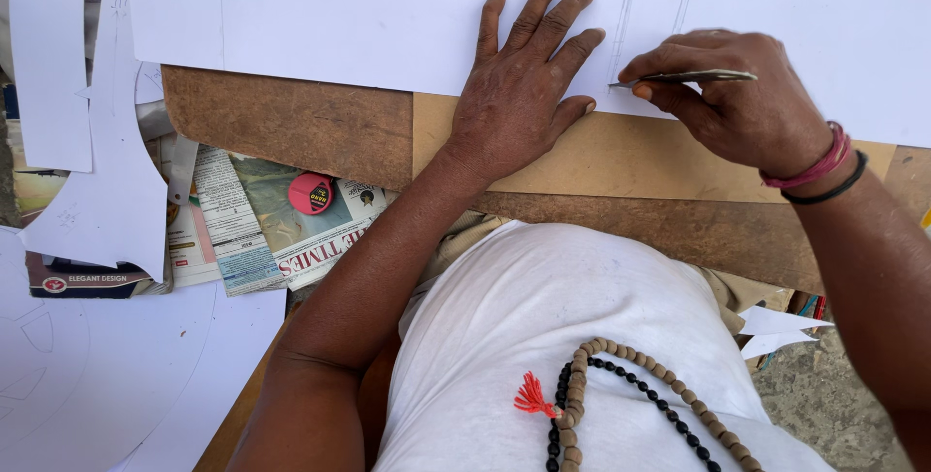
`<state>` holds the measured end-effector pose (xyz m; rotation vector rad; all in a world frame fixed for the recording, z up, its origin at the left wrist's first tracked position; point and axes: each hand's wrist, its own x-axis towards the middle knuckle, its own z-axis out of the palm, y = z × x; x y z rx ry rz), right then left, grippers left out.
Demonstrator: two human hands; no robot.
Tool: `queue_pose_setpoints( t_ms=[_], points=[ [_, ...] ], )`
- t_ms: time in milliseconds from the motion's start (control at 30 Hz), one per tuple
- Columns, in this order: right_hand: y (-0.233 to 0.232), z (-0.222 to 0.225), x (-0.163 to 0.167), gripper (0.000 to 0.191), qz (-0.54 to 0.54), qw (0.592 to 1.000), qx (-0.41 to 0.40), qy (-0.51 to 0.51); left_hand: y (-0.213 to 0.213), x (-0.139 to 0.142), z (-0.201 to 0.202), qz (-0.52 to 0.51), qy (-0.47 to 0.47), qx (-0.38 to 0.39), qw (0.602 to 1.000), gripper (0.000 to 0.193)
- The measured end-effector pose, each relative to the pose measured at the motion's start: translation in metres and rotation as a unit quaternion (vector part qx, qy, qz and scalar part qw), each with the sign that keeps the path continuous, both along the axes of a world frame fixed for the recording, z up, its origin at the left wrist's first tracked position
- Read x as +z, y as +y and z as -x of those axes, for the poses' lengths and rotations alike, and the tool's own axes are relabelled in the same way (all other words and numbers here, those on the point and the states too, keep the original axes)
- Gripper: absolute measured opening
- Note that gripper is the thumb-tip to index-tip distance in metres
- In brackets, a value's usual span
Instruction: The person uses a utility knife to cut along pencil-drawn lines on a large sheet of white paper placed over a brown cardboard backing. They reposition the paper and continue cutting multiple straight and curved segments, removing small strips of paper as they progress.
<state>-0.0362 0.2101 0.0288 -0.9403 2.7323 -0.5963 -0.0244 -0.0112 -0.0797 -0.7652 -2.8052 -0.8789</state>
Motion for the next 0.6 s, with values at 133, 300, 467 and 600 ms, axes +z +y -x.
queue_pose_setpoints(
  t_ms=[133, 300, 467, 600],
  points=[
    [0.001, 0.016, 0.007, 0.015, -0.077, 0.994, 0.071, 0.028, 0.0, 0.002, -0.001, 0.001, 0.003, -0.003, 1.0, 0.067],
    [-0.002, 0.023, 0.014, 0.017, -0.128, 0.99, 0.063, -0.007, 0.0, 0.008, 0.0, -0.001, -0.004, -0.007, 1.0, 0.068],
    [0.0, 0.023, 0.017, 0.017, -0.109, 0.992, 0.044, -0.039, 0.0, 0.008, -0.001, 0.0, -0.009, -0.006, 1.0, 0.068],
    [0.007, 0.025, 0.016, 0.021, -0.1, 0.992, 0.055, -0.045, 0.0, 0.006, -0.001, 0.006, -0.01, -0.006, 1.0, 0.068]
  ],
)
